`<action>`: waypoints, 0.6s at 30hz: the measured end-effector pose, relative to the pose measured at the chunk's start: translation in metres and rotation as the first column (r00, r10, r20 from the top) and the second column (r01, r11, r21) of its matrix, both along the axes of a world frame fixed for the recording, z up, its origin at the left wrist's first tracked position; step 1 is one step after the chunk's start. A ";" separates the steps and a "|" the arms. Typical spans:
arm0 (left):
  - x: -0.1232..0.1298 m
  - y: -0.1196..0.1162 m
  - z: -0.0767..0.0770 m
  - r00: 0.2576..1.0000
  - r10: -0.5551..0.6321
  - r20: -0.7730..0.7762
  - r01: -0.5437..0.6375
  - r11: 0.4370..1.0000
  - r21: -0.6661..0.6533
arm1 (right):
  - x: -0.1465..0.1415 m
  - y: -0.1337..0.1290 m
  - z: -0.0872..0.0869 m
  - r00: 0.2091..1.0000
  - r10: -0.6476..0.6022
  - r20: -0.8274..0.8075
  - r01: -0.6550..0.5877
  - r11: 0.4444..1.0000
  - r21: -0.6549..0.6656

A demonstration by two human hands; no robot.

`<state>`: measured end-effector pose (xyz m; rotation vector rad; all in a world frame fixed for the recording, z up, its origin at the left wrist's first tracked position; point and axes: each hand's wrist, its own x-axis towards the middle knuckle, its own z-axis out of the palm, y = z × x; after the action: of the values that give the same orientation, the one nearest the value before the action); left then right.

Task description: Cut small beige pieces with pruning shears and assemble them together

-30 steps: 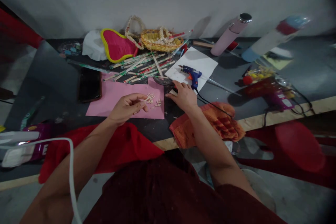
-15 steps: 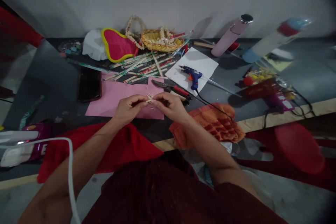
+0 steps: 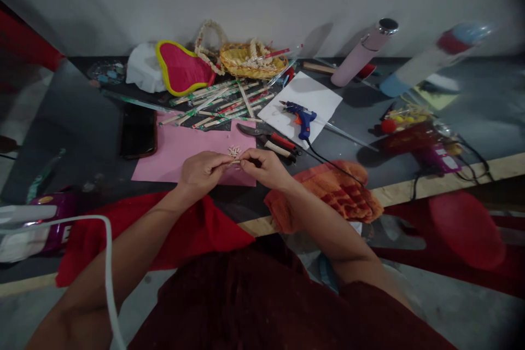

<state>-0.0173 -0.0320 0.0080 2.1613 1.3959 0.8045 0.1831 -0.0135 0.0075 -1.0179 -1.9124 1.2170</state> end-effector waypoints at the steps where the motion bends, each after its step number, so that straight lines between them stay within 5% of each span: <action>1: 0.000 0.000 0.000 1.000 -0.004 -0.012 0.004 1.000 0.009 | 0.000 0.000 0.000 1.000 0.002 0.004 -0.002 1.000 0.006; 6: 0.001 -0.003 0.002 0.998 0.000 0.060 0.000 1.000 0.000 | 0.000 0.003 -0.003 0.998 0.041 -0.043 -0.041 0.999 0.010; 11: 0.002 -0.005 0.002 0.993 0.054 0.107 -0.053 0.998 -0.018 | 0.000 0.005 -0.002 0.992 -0.081 -0.100 0.071 0.992 -0.104; 18: 0.004 -0.005 0.001 0.999 0.038 -0.027 -0.036 0.997 0.062 | -0.001 0.003 0.000 0.988 0.111 -0.109 -0.129 0.977 -0.170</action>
<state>-0.0137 -0.0366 0.0088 2.2075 1.4465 0.8444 0.1825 -0.0105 0.0071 -0.9224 -1.8365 1.5002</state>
